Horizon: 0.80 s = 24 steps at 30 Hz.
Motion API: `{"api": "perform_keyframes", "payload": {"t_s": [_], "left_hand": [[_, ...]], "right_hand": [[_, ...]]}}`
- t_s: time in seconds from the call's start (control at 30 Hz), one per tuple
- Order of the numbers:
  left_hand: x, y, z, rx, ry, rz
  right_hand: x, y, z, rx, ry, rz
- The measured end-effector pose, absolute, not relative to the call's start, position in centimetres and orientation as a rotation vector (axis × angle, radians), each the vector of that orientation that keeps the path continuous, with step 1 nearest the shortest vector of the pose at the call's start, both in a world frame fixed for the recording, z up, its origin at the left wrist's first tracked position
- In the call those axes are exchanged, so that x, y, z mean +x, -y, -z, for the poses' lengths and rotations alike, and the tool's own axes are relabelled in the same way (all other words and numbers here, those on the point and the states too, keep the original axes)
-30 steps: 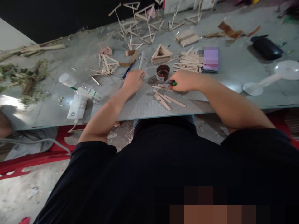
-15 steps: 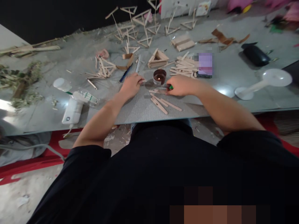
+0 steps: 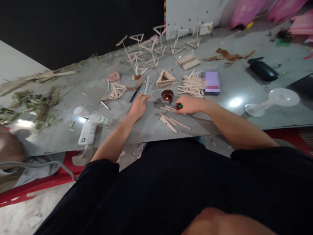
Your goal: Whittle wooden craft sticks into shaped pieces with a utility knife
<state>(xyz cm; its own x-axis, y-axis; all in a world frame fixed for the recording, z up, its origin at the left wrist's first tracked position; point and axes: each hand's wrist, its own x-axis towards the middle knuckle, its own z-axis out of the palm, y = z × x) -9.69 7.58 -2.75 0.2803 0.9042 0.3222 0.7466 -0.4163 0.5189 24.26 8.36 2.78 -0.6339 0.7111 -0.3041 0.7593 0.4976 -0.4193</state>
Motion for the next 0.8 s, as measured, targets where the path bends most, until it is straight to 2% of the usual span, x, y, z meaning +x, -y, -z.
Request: {"api": "perform_keyframes", "payload": {"t_s": [0.47, 0.8], "left_hand": [[-10.1, -9.0, 1.4, 2.154, -1.706, -1.124], [-8.7, -8.8, 2.5, 2.194, -1.702, -0.985]], "right_hand": [[24.2, -8.9, -2.8, 1.205, -2.747, 0.807], [24.4, -9.3, -2.4, 1.123, -2.727, 0.748]]}}
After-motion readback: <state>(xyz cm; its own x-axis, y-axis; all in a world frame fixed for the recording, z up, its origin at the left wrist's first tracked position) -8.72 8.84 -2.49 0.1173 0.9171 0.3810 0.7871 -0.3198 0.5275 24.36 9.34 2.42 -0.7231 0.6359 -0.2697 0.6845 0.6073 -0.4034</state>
